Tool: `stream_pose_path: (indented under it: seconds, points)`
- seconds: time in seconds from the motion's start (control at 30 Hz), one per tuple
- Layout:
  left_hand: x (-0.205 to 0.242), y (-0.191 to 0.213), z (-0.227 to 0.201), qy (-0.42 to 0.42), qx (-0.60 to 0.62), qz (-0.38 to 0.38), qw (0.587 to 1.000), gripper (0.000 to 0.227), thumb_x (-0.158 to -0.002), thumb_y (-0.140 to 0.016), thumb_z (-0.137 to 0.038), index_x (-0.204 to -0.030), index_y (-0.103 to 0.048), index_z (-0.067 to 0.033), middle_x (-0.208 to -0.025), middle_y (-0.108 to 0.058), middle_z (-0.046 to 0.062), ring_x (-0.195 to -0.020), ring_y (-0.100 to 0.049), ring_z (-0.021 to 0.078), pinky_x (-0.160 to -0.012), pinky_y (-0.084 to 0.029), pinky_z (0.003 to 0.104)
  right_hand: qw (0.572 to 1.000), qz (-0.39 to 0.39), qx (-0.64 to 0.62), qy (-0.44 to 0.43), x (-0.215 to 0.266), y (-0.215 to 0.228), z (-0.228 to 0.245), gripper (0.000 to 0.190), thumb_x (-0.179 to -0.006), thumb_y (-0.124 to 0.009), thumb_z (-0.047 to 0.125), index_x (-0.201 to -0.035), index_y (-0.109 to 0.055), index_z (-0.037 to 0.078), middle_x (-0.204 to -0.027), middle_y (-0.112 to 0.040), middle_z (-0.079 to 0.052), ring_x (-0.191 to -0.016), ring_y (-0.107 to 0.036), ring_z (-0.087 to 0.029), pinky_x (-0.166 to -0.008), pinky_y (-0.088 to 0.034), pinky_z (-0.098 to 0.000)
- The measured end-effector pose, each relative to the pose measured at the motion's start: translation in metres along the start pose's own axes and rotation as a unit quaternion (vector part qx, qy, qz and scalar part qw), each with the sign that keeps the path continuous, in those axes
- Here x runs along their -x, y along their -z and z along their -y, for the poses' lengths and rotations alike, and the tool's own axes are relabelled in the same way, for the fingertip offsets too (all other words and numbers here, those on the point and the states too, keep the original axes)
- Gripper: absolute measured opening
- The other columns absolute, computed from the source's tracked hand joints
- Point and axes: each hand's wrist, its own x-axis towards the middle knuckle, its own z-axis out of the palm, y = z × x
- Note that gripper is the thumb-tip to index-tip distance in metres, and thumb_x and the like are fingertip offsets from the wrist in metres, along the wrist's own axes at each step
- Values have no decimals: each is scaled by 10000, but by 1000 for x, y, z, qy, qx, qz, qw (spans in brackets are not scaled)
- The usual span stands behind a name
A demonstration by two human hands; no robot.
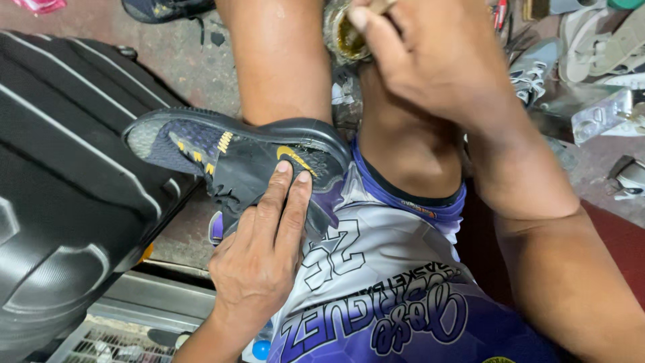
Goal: The person sits on the floor and applies a yellowish substance to the sole and side of a black and purple sneaker using a wooden stick. They then wipe the sneaker with a white cloth. The person then picks up a black leather shoe and inspects it by turning it over and examining the sole and interior.
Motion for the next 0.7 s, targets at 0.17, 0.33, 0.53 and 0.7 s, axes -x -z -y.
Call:
stream_pose_path:
  seconds: [0.17,0.33,0.53,0.7]
  points:
    - [0,6,5,41,48,5,998,493,-859,-695,-66,-1351,-666,-70,-1362,-673,115,-876,-697,193,-705,-552,303,902,-48,-370,-219,46,12,-19,241,-1201,-528,105,-1116,-647,-86,-996,-697,-165,-806,-645,-202,-730,-524,-294]
    - [-5,9,6,41,58,10,997,491,-875,-702,-73,-1364,-659,-62,-1360,-670,116,-891,-694,193,-712,-553,299,819,-141,-539,-135,83,17,-27,352,-1111,-638,306,-1045,-683,-37,-916,-666,-159,-666,-661,-143,-621,-587,-339]
    - [-8,7,1,19,22,13,999,513,-851,-692,-60,-1363,-667,-56,-1358,-678,119,-797,-650,154,-643,-526,277,926,-51,-374,-23,76,25,23,206,-994,-691,197,-945,-692,-3,-870,-696,-183,-738,-731,-204,-610,-586,-319]
    - [-6,7,0,19,27,17,999,526,-849,-673,-55,-1375,-657,-49,-1380,-667,131,-804,-647,149,-641,-520,270,951,-24,-305,42,63,16,29,31,-900,-706,27,-923,-726,18,-841,-723,-146,-708,-741,-228,-620,-620,-329]
